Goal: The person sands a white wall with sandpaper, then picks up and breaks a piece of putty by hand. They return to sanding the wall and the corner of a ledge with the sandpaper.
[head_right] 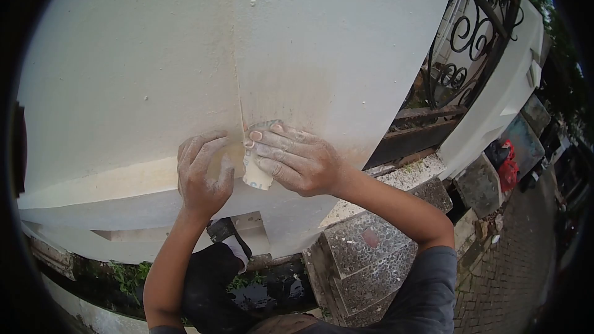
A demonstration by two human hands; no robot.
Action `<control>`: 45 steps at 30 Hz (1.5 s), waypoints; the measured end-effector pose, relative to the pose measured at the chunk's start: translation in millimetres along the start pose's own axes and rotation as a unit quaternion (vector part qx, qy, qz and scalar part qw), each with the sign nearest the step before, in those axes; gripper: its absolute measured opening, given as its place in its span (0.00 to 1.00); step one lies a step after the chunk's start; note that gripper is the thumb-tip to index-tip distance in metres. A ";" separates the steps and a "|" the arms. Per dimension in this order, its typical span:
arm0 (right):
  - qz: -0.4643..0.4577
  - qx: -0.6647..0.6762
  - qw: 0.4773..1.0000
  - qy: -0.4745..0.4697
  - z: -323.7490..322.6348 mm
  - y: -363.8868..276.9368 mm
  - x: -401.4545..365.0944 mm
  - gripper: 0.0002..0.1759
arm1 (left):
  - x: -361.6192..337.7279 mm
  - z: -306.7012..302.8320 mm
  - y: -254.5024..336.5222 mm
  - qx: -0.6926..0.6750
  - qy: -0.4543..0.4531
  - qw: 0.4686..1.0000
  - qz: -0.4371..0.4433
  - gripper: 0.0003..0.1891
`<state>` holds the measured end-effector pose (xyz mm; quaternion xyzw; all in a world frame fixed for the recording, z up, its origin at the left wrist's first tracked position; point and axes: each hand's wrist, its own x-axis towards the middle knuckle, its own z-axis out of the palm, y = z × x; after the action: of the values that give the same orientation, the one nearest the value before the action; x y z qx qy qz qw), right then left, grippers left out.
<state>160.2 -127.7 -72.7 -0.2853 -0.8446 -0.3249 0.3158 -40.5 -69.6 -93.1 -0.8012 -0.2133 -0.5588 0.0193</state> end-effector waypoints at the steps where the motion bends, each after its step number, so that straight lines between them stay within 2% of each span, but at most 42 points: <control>1: -0.023 0.014 0.997 -0.078 0.4 -11.6 -11.2 0.05 | -1.3 -0.1 -0.7 0.005 -0.004 1.000 0.010 0.16; 3: -0.059 -0.002 0.995 -0.086 -3.1 1.0 -11.2 0.06 | -0.1 1.4 -0.8 0.018 -0.006 1.000 0.020 0.15; 6: -0.015 -0.071 0.994 0.080 -34.5 26.3 51.5 0.12 | 1.9 4.3 -0.1 0.023 -0.013 1.000 0.016 0.15; 7: -0.028 -0.068 0.990 0.119 -37.3 31.9 62.8 0.12 | 3.1 3.7 -0.3 0.017 -0.005 1.000 0.005 0.15; 9: 0.027 -0.066 0.992 0.104 -17.9 13.1 44.4 0.11 | 1.0 2.5 -0.4 0.013 0.000 1.000 0.000 0.15; 10: 0.036 0.010 0.997 0.064 -6.0 0.8 22.2 0.10 | 0.6 2.3 -0.4 0.017 -0.002 1.000 0.008 0.15; 11: 0.022 0.024 0.999 -0.016 7.7 -10.4 -7.1 0.10 | 0.7 1.8 -0.6 0.022 -0.002 1.000 0.017 0.15; 13: -0.030 0.010 0.996 -0.078 1.2 -7.9 -8.3 0.09 | 0.6 4.2 -0.5 0.031 -0.005 0.999 0.026 0.15; 17: -0.003 -0.090 0.989 0.116 -34.9 27.9 56.8 0.10 | 1.3 3.7 -0.6 0.022 -0.004 1.000 0.010 0.16; 19: 0.052 -0.081 0.987 0.131 -24.4 14.5 54.3 0.10 | -0.1 3.7 -0.6 0.021 -0.003 1.000 0.006 0.16; 21: 0.030 -0.014 0.999 0.036 -1.4 -4.3 8.8 0.08 | 0.0 2.3 -1.3 0.019 -0.004 1.000 0.012 0.16; 22: 0.019 -0.003 0.999 -0.040 6.2 -13.7 -13.9 0.06 | -0.6 2.2 -1.6 0.019 -0.004 1.000 0.016 0.16; 25: -0.031 -0.031 0.999 -0.020 -8.6 5.4 4.4 0.06 | 0.4 2.7 -0.4 0.025 -0.007 1.000 0.017 0.16; 27: 0.005 -0.085 0.992 0.090 -32.5 23.5 45.7 0.12 | 3.3 2.8 -0.1 0.019 -0.011 1.000 0.009 0.16; 29: 0.033 -0.089 0.986 0.136 -31.8 21.6 54.4 0.14 | 4.2 0.4 1.7 0.004 -0.001 1.000 -0.017 0.15; 31: 0.047 -0.017 0.996 0.073 -5.0 -0.8 17.5 0.12 | 0.2 1.4 -1.5 0.008 -0.003 1.000 -0.004 0.15; 32: 0.029 0.017 0.999 0.007 12.1 -10.7 -16.3 0.10 | -0.4 1.3 -3.0 0.011 -0.002 1.000 0.004 0.15; 35: -0.047 -0.019 0.997 -0.055 -1.3 -1.2 -11.3 0.09 | -0.1 2.5 -1.2 0.031 -0.007 0.999 0.036 0.14; 37: -0.005 -0.078 0.994 0.070 -24.6 19.4 28.8 0.09 | 2.3 2.7 -0.7 0.035 -0.011 0.999 0.031 0.14; 40: 0.068 -0.055 0.979 0.183 -27.8 15.1 50.7 0.12 | 1.1 4.3 -0.4 0.019 -0.007 1.000 0.016 0.14; 41: 0.067 -0.079 0.985 0.140 -13.7 8.6 34.6 0.10 | 1.1 3.7 -1.2 0.012 -0.002 1.000 0.014 0.14; 43: 0.043 0.014 0.999 0.026 8.8 -14.0 -7.7 0.07 | -1.3 2.8 -0.9 0.029 -0.011 0.999 0.034 0.15; 45: -0.005 -0.014 1.000 0.005 1.4 -3.4 -5.5 0.06 | 0.4 3.5 -0.3 0.042 -0.011 0.998 0.046 0.15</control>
<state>160.9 -130.4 -78.7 -0.2838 -0.8398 -0.3396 0.3143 -37.4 -68.3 -94.0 -0.8145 -0.1993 -0.5394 0.0765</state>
